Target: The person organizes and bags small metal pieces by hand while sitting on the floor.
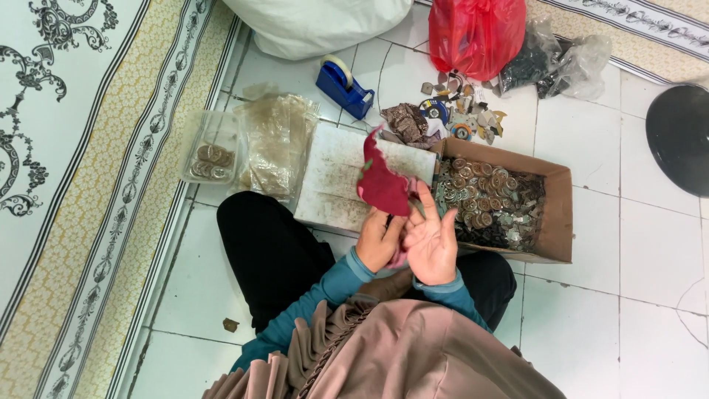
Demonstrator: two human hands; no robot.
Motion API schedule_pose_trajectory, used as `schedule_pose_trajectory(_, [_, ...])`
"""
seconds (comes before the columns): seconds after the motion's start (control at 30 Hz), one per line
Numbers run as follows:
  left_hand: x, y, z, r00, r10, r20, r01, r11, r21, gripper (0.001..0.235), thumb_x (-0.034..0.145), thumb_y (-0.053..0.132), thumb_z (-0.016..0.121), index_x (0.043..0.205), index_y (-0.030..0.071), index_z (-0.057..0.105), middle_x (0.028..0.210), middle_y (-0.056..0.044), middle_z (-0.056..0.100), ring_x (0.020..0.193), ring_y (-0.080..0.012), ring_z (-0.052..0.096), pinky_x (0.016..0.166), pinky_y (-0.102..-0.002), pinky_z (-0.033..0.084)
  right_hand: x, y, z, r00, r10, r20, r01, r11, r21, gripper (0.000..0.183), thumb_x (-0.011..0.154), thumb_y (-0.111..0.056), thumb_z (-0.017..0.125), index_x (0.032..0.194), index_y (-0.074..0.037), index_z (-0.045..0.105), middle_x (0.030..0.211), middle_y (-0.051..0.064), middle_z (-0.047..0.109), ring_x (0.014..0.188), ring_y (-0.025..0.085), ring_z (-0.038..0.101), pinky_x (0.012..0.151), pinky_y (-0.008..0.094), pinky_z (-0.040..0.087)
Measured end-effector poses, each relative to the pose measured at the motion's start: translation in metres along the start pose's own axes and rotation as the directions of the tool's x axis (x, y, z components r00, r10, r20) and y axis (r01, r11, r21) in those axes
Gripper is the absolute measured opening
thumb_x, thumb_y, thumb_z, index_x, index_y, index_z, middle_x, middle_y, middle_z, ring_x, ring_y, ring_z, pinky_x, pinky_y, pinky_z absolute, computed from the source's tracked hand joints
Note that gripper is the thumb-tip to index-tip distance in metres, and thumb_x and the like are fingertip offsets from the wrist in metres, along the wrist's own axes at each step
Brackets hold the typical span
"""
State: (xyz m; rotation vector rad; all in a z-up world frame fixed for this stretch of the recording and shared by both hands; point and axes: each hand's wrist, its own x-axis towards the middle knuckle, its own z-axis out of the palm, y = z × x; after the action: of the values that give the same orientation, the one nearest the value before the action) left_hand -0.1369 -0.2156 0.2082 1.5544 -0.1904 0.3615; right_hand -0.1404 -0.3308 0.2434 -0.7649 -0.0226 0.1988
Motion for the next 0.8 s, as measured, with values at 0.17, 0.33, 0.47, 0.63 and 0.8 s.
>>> schedule_pose_trajectory(0.17, [-0.001,-0.021,-0.002,0.989,0.002,-0.151,0.013,0.995,0.1,0.022,0.106,0.012,0.054,0.112,0.002,0.073,0.094,-0.018,0.073,0.093,-0.0356,0.07,0.086,-0.045,0.055,-0.016,0.018,0.004,0.983,0.002,0.184,-0.001,1.0,-0.008,0.093,0.099,-0.074,0.027,0.167,-0.012,0.013,0.167,0.015,0.033,0.154,0.024,0.028,0.127,0.04,0.019])
schedule_pose_trajectory(0.33, [0.003,-0.026,-0.01,0.976,-0.137,-0.167,0.138,0.99,-0.005,0.04,0.108,0.019,0.059,0.071,0.005,0.064,0.056,-0.014,0.06,0.057,-0.0171,0.055,0.059,-0.034,0.049,-0.022,0.02,-0.019,0.952,0.014,0.305,-0.045,0.994,0.095,0.09,0.1,-0.076,0.019,0.169,-0.021,0.002,0.16,0.017,0.045,0.145,0.027,0.045,0.115,0.043,0.033])
schedule_pose_trajectory(0.47, [-0.028,-0.138,-0.014,0.896,-0.443,0.029,0.413,0.807,-0.423,0.03,0.109,0.027,0.056,0.097,0.0,0.058,0.096,-0.007,0.054,0.097,-0.0213,0.044,0.091,-0.04,0.035,-0.025,-0.003,-0.006,0.943,-0.023,0.332,-0.025,0.99,0.14,0.09,0.098,-0.077,0.019,0.168,-0.022,0.002,0.16,0.022,0.043,0.149,0.039,0.038,0.118,0.056,0.03])
schedule_pose_trajectory(0.63, [-0.055,-0.132,-0.03,0.922,-0.377,0.084,0.362,0.768,-0.528,0.028,0.11,0.021,0.048,0.114,0.003,0.07,0.102,-0.004,0.058,0.106,-0.0113,0.047,0.108,-0.035,0.038,-0.027,-0.02,-0.012,0.934,-0.062,0.352,0.001,0.985,0.173,0.089,0.097,-0.077,0.019,0.168,-0.024,0.002,0.163,0.021,0.038,0.149,0.039,0.038,0.118,0.059,0.029])
schedule_pose_trajectory(0.8, [-0.006,-0.003,-0.05,0.973,-0.083,0.217,0.157,0.923,-0.351,0.015,0.097,0.001,0.067,0.085,0.006,0.074,0.081,-0.001,0.066,0.081,-0.013,0.055,0.092,-0.035,0.049,-0.032,-0.025,-0.011,0.894,-0.059,0.443,-0.05,0.972,0.23,0.088,0.098,-0.075,0.016,0.168,-0.025,-0.001,0.165,0.021,0.036,0.142,0.04,0.047,0.116,0.061,0.031])
